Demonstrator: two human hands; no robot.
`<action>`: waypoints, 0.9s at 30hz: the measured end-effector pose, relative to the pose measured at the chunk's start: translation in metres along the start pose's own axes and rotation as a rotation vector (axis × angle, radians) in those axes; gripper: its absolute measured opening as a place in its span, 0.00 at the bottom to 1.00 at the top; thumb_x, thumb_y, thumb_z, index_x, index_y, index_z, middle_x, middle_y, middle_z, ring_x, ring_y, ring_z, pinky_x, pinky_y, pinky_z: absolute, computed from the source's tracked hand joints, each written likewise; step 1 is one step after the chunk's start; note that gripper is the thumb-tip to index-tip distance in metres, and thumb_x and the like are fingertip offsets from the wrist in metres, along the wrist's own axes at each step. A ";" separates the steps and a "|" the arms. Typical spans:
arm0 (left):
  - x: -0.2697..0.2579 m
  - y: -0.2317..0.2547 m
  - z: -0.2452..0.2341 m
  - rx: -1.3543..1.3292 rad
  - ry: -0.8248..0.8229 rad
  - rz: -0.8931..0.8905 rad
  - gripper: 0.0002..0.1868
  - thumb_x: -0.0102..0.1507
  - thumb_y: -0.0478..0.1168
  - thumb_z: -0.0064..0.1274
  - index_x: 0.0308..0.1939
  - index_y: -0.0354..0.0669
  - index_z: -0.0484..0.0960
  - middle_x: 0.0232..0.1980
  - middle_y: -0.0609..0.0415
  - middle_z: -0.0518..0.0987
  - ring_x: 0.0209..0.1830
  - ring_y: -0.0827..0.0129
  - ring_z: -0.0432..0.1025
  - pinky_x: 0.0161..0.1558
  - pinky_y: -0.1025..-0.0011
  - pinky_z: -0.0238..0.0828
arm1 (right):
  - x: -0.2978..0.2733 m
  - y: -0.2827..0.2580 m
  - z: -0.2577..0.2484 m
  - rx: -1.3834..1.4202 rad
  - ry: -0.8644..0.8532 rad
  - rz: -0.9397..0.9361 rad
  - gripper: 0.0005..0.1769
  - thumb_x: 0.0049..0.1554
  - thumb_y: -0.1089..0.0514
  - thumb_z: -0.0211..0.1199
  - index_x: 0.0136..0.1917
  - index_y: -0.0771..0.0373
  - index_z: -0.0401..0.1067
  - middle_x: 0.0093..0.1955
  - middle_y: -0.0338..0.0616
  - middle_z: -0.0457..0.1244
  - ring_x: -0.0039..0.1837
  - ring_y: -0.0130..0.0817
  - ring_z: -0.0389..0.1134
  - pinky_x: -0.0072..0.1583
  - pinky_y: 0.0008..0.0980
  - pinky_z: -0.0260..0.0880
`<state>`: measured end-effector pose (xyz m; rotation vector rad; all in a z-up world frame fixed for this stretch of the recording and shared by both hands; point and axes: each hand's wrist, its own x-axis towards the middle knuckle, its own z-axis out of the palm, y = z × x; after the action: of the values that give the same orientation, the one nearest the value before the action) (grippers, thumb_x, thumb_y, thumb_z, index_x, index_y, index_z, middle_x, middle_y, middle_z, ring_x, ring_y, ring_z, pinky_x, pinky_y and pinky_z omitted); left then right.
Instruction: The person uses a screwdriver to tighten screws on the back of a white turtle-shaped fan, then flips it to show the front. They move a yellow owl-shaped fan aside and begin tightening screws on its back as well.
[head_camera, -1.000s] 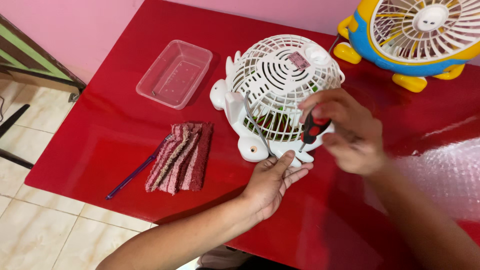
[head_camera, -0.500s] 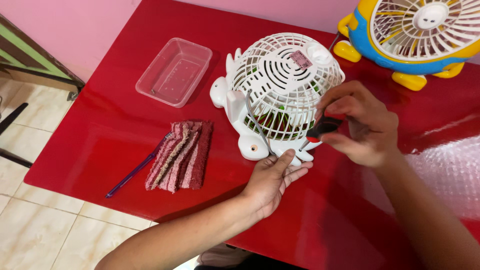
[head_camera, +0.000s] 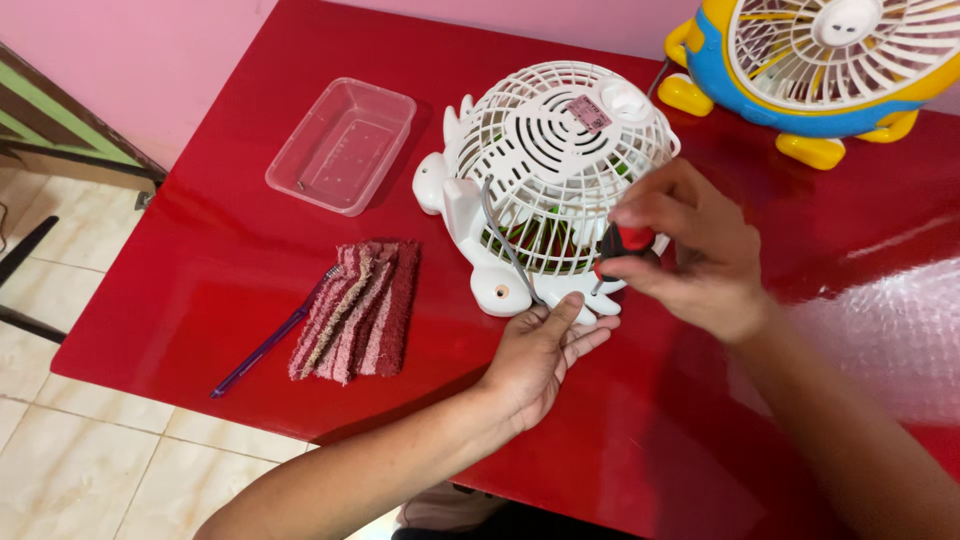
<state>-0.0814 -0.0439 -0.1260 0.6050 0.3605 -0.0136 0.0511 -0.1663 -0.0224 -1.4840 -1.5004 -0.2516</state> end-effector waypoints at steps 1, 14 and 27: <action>0.000 0.000 0.000 -0.010 -0.002 0.011 0.16 0.72 0.42 0.45 0.57 0.31 0.75 0.53 0.46 0.80 0.54 0.60 0.79 0.60 0.64 0.76 | 0.004 -0.001 -0.004 0.064 -0.046 0.013 0.29 0.51 0.67 0.73 0.65 0.61 0.69 0.59 0.50 0.64 0.57 0.35 0.67 0.54 0.28 0.70; -0.002 -0.001 0.001 0.015 -0.006 0.018 0.18 0.72 0.43 0.45 0.58 0.31 0.75 0.55 0.47 0.81 0.55 0.60 0.78 0.61 0.64 0.75 | -0.006 -0.009 0.004 -0.091 0.099 0.087 0.28 0.50 0.64 0.80 0.60 0.64 0.72 0.57 0.48 0.63 0.52 0.30 0.66 0.49 0.24 0.70; 0.000 -0.004 -0.002 0.013 0.005 0.012 0.18 0.71 0.43 0.46 0.57 0.31 0.75 0.54 0.46 0.81 0.55 0.60 0.78 0.61 0.64 0.76 | -0.025 0.003 0.004 -0.074 0.192 0.173 0.30 0.53 0.65 0.79 0.65 0.67 0.69 0.56 0.51 0.64 0.49 0.32 0.68 0.44 0.23 0.68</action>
<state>-0.0824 -0.0456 -0.1298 0.6202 0.3617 -0.0025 0.0462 -0.1797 -0.0440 -1.5909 -1.2144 -0.3382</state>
